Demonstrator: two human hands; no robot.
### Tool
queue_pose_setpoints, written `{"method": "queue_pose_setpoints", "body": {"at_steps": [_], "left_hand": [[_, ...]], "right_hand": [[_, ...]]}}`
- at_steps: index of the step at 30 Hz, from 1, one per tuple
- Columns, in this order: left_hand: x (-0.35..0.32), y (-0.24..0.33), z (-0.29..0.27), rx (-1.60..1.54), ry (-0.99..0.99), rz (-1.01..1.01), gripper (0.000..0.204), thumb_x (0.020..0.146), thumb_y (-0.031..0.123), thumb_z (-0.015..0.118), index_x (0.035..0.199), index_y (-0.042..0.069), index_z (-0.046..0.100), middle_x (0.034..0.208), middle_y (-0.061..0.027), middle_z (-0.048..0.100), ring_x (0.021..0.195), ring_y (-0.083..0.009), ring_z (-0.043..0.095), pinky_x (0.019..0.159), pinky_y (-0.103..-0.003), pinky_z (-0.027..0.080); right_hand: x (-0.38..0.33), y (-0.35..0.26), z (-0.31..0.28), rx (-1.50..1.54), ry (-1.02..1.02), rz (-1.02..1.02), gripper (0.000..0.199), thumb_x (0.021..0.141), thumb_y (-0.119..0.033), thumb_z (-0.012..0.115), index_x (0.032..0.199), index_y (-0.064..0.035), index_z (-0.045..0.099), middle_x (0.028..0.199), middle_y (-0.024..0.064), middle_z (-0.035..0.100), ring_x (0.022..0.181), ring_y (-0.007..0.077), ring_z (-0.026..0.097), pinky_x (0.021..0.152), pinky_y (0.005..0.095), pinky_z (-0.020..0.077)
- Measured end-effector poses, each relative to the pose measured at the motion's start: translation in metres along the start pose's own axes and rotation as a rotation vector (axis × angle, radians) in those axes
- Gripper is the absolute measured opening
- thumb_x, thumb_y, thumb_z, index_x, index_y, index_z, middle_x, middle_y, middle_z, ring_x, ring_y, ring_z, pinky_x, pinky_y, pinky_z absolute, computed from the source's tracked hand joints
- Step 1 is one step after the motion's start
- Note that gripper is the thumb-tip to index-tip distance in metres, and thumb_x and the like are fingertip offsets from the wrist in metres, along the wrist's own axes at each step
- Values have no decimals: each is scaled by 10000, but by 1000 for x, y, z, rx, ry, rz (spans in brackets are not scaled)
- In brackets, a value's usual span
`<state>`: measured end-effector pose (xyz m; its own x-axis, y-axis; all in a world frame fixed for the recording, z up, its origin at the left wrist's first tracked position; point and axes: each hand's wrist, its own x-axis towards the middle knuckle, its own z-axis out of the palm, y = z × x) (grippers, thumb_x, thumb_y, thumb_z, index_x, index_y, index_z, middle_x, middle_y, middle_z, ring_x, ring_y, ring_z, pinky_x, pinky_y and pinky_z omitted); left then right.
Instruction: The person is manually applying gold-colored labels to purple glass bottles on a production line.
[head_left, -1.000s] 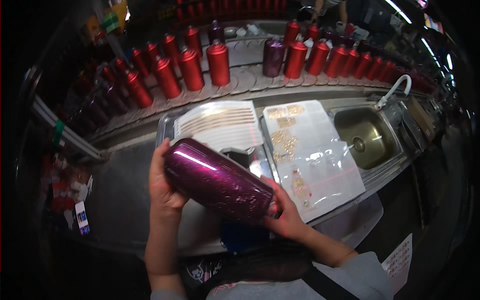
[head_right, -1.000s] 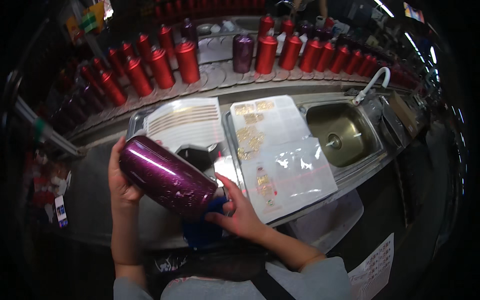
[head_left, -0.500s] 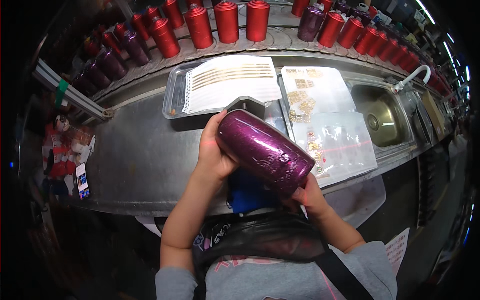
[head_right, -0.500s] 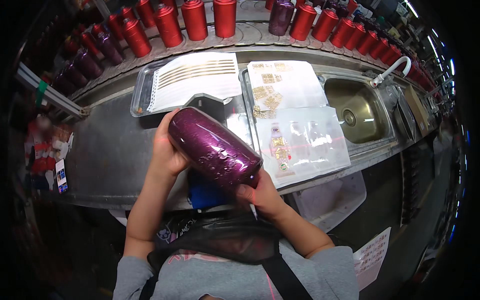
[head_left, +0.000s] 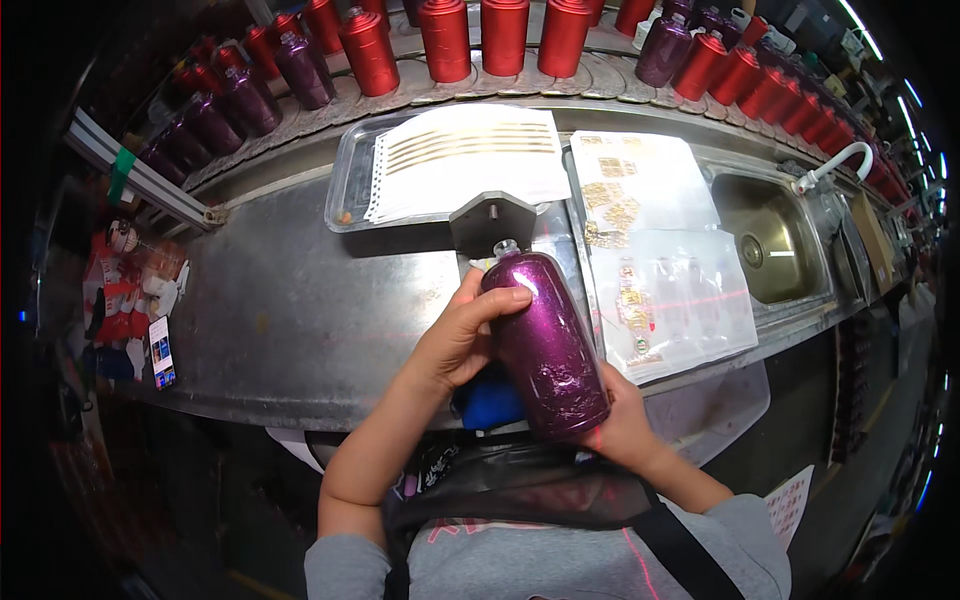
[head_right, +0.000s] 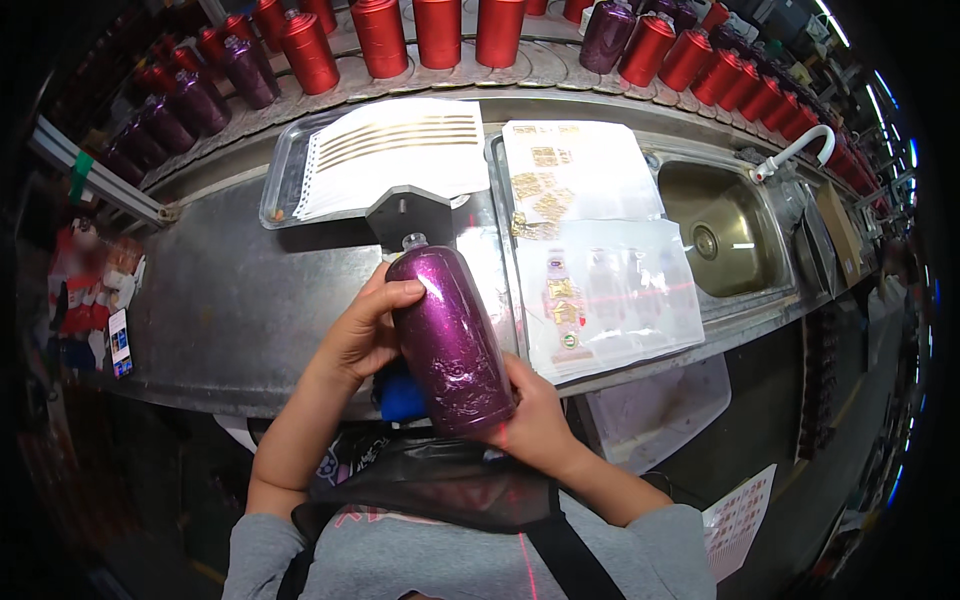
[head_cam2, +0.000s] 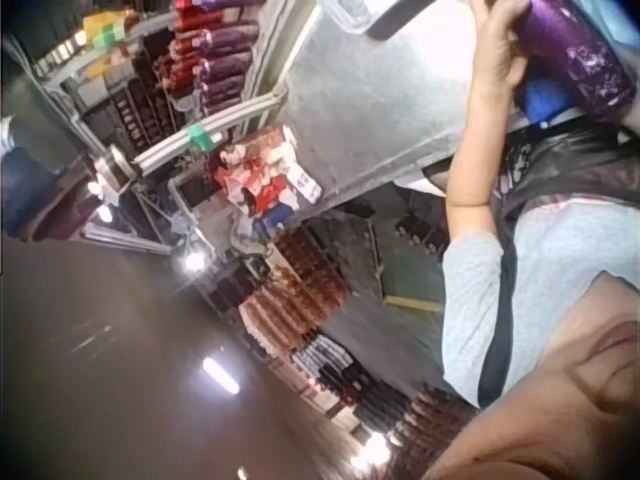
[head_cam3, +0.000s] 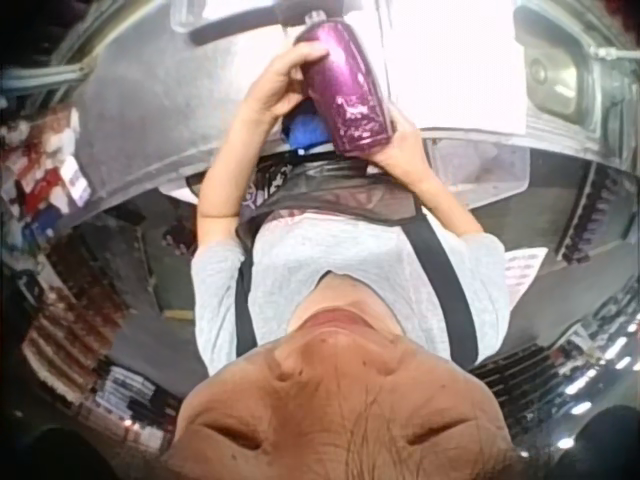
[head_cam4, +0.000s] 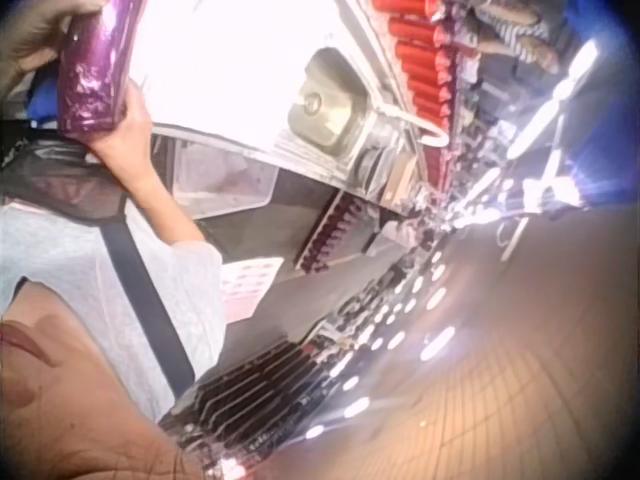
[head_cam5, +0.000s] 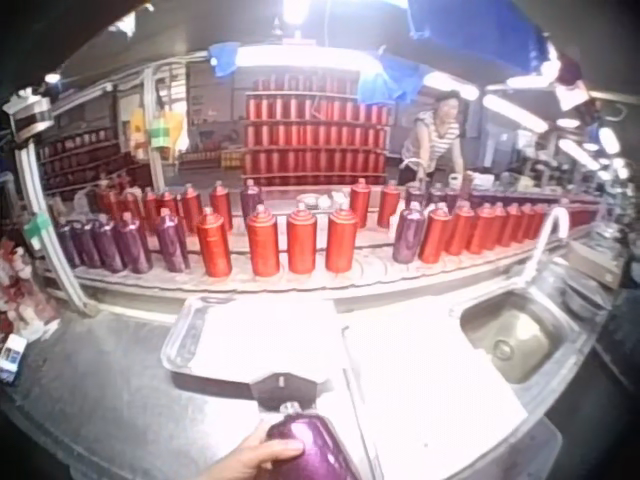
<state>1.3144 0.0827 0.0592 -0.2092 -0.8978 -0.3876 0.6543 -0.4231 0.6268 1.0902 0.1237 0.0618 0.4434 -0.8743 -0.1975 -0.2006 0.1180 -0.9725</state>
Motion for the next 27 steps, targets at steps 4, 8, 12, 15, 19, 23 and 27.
{"method": "queue_pose_setpoints", "body": {"at_steps": [4,8,12,15,19,23,27], "left_hand": [[1,18,2,105,47,25,538,820,176,753,1237,59,433,1134,-101,589,1011,-191,618,862,-361,536],[4,34,-15,243,105,100,553,811,159,764,1227,26,425,1098,-120,603,1004,-186,617,879,-344,523],[17,39,-20,468,131,206,616,767,173,801,1238,9,439,1097,-133,610,976,-182,628,861,-321,526],[24,36,-25,487,148,244,636,757,187,810,1248,10,446,1105,-137,611,992,-182,624,862,-323,527],[14,22,-24,438,208,273,713,790,177,789,1318,-6,346,1176,-157,579,1045,-207,610,884,-337,521],[-7,-3,-20,467,221,386,817,817,108,734,1422,84,185,1229,-160,525,1086,-223,584,905,-359,512],[-3,-12,-14,332,200,383,838,797,74,726,1424,94,171,1237,-147,501,1073,-213,577,895,-358,515]], "right_hand": [[5,-4,15,-349,127,-217,795,687,-238,890,1355,-38,508,1079,100,604,1001,189,623,865,298,496],[14,-22,22,-419,134,-102,958,571,-199,893,1421,-89,466,997,92,549,892,217,594,745,324,493],[26,-7,31,-544,146,-253,963,593,-181,851,1448,-99,414,969,129,532,859,299,568,731,388,482],[33,-6,34,-540,106,-210,936,629,-196,835,1452,-102,399,1019,144,541,902,325,561,758,393,480],[48,-17,2,-421,-114,-219,762,699,-197,830,1387,-96,518,1008,80,596,753,174,541,642,279,443],[70,-8,-51,-564,45,-166,491,784,-156,765,1252,-84,634,901,65,639,735,164,546,625,280,444],[124,18,-101,-792,292,-164,343,830,-131,693,1173,-115,685,872,99,611,733,216,575,644,314,470]]}}
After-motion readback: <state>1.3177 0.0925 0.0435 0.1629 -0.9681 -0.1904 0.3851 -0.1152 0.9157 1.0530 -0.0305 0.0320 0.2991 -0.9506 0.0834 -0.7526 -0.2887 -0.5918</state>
